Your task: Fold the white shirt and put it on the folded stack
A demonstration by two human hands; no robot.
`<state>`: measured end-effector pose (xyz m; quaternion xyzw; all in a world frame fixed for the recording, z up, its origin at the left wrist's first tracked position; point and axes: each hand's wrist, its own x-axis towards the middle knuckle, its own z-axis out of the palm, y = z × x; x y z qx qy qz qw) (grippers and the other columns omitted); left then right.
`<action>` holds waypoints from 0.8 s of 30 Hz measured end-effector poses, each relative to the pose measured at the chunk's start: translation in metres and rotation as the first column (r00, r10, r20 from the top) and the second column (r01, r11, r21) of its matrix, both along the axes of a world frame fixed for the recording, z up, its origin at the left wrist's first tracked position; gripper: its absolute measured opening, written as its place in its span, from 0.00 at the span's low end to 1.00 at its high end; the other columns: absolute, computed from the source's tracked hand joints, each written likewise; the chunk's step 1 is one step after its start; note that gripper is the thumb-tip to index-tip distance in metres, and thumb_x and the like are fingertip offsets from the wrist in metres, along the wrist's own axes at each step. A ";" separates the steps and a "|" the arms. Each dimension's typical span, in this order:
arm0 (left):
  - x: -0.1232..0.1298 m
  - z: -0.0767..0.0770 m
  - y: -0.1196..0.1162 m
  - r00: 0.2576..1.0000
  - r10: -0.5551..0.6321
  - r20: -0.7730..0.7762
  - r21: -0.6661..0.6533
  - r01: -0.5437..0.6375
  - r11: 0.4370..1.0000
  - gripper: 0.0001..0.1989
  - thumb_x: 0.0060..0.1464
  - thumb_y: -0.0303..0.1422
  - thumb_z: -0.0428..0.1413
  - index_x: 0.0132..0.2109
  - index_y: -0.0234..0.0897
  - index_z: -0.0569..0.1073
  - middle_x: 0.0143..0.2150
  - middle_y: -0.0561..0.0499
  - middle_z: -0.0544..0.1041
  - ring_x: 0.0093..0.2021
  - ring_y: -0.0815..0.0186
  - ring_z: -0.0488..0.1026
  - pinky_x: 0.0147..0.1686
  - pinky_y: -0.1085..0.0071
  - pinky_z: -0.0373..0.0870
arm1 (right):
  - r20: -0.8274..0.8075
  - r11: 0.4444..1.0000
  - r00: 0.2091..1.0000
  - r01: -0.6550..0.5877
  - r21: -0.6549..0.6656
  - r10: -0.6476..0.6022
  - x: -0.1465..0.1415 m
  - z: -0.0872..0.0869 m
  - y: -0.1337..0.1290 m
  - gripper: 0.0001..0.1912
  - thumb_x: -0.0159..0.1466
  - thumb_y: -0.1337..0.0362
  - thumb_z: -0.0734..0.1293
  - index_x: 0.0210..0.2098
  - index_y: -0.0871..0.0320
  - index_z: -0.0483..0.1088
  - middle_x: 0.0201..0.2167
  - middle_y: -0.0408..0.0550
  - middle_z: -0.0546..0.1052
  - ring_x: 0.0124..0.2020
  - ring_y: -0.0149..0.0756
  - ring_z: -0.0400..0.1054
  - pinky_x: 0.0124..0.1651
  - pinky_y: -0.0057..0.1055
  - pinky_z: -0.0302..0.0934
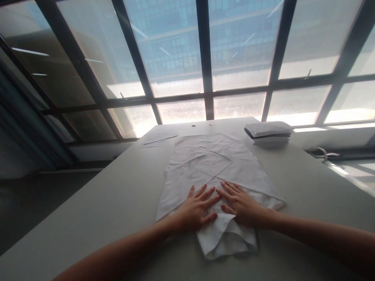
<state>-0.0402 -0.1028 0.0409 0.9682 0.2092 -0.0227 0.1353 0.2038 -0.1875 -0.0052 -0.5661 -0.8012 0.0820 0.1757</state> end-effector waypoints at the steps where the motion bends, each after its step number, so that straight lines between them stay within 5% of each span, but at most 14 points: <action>1: 0.002 -0.001 0.006 1.000 -0.002 0.002 0.004 0.002 1.000 0.34 0.70 0.54 0.47 0.77 0.57 0.50 0.79 0.49 0.44 0.78 0.44 0.36 0.69 0.29 0.31 | 0.002 1.000 1.000 0.000 0.003 0.000 0.002 0.001 0.006 0.34 0.75 0.48 0.59 0.76 0.54 0.54 0.76 0.58 0.53 0.77 0.50 0.42 0.75 0.53 0.41; 13: 0.042 -0.006 0.122 0.999 0.011 0.040 -0.012 -0.010 1.000 0.29 0.71 0.49 0.48 0.75 0.54 0.57 0.79 0.51 0.50 0.79 0.50 0.41 0.72 0.38 0.31 | 0.070 0.999 0.997 -0.035 -0.003 0.035 0.041 0.011 0.116 0.34 0.74 0.50 0.60 0.74 0.60 0.58 0.75 0.59 0.55 0.76 0.51 0.45 0.75 0.49 0.42; 24: 0.029 -0.006 0.110 0.998 0.014 0.054 -0.062 -0.011 0.998 0.27 0.74 0.43 0.42 0.75 0.53 0.56 0.79 0.51 0.51 0.79 0.53 0.40 0.73 0.41 0.30 | 0.031 0.985 0.984 -0.174 -0.020 0.175 0.034 0.008 0.063 0.35 0.76 0.47 0.56 0.76 0.55 0.53 0.76 0.57 0.51 0.77 0.47 0.41 0.76 0.53 0.35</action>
